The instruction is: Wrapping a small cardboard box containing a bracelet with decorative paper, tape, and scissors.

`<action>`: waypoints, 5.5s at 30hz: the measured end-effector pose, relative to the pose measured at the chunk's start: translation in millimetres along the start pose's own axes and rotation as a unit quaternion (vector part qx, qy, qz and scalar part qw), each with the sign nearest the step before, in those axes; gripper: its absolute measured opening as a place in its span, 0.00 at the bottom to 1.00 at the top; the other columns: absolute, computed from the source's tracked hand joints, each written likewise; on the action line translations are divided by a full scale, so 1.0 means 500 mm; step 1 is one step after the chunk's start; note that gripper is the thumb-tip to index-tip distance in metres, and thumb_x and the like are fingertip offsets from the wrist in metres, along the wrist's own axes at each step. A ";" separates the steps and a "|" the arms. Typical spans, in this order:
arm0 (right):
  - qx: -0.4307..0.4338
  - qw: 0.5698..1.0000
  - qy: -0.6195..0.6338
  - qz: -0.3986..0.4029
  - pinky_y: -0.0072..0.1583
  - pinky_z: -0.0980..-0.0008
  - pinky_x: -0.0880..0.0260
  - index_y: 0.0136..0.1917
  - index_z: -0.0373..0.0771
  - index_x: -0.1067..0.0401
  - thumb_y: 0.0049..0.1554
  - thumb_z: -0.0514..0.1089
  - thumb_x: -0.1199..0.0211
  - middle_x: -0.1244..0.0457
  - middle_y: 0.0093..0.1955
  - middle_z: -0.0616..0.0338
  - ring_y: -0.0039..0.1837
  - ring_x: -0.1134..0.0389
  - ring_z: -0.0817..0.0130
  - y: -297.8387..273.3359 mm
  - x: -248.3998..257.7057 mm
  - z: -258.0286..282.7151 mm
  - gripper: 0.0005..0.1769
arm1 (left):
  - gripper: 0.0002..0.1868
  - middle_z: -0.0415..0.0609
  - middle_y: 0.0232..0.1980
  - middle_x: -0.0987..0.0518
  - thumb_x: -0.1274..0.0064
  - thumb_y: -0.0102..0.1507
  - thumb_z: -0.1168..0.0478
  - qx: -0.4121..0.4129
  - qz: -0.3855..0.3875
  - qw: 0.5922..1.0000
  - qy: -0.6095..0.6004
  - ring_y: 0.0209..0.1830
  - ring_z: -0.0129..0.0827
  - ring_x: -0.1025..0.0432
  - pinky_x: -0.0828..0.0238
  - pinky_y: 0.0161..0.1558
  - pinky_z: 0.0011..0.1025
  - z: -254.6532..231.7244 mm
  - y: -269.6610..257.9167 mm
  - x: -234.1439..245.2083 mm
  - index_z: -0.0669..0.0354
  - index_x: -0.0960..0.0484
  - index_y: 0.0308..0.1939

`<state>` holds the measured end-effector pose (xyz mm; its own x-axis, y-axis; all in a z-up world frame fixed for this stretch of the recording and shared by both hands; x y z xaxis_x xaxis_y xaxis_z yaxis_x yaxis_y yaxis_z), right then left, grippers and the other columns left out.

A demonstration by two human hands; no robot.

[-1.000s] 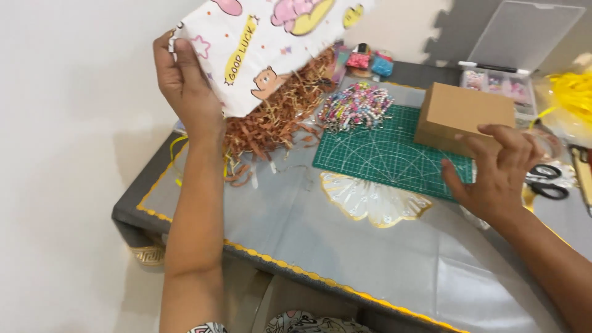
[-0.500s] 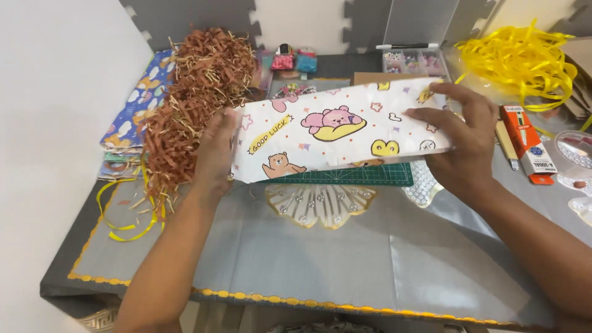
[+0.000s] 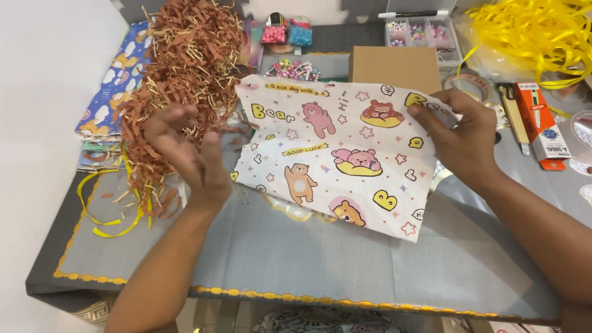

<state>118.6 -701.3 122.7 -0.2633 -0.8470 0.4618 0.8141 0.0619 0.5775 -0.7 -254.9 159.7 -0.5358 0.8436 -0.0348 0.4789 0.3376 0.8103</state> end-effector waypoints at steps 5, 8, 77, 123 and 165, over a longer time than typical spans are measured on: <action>-0.175 0.970 0.144 0.088 0.51 0.68 0.15 0.61 0.39 0.16 0.74 0.50 0.27 0.23 0.61 0.60 0.59 0.22 0.72 -0.016 -0.062 -0.062 0.12 | 0.13 0.49 0.65 0.22 0.36 0.72 0.50 -0.233 0.207 0.919 0.240 0.67 0.47 0.29 0.39 0.70 0.50 -0.100 -0.092 -0.142 0.50 0.13 0.56; -0.212 0.961 0.130 0.124 0.48 0.67 0.17 0.61 0.40 0.17 0.74 0.53 0.30 0.23 0.63 0.61 0.60 0.22 0.70 -0.032 -0.080 -0.074 0.14 | 0.19 0.48 0.75 0.22 0.35 0.74 0.47 -0.180 0.252 0.904 0.296 0.76 0.51 0.31 0.42 0.75 0.50 -0.085 -0.103 -0.171 0.48 0.15 0.64; 0.082 0.913 -0.175 0.361 0.76 0.22 0.37 0.94 0.58 0.53 0.53 0.67 0.27 0.56 0.83 0.43 0.83 0.44 0.30 0.183 -0.122 -0.157 0.64 | 0.43 0.51 0.97 0.47 0.59 0.80 0.31 -0.074 0.616 0.749 0.234 0.97 0.57 0.62 0.78 0.84 0.72 -0.075 -0.301 -0.175 0.42 0.43 0.95; 0.094 0.953 -0.021 0.286 0.87 0.35 0.44 0.86 0.54 0.35 0.37 0.53 0.05 0.53 0.83 0.44 0.88 0.46 0.29 0.066 -0.162 0.031 0.68 | 0.64 0.78 0.96 0.56 0.58 0.75 0.22 0.137 0.603 0.723 0.307 0.97 0.70 0.66 0.77 0.91 0.66 0.104 -0.228 -0.268 0.76 0.55 0.93; 0.030 0.938 0.075 0.336 0.90 0.39 0.62 0.91 0.62 0.42 0.53 0.54 0.17 0.52 0.93 0.50 0.98 0.65 0.37 0.030 -0.178 -0.058 0.59 | 0.11 0.65 0.75 0.17 0.54 0.79 0.62 -0.381 0.546 0.702 0.254 0.68 0.70 0.20 0.28 0.75 0.73 -0.262 -0.427 -0.208 0.57 0.18 0.60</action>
<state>169.3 -640.5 70.9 0.3789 -0.6704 0.6380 0.7382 0.6347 0.2285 -138.5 -469.7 66.9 -0.4095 0.1027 0.9065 0.3900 -0.8786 0.2757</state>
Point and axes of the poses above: each hand's wrist, its own y-axis towards the middle knuckle, its own x-axis out of the back of the hand, z = x × y, the point moved 10 cm from there along y, towards the middle knuckle
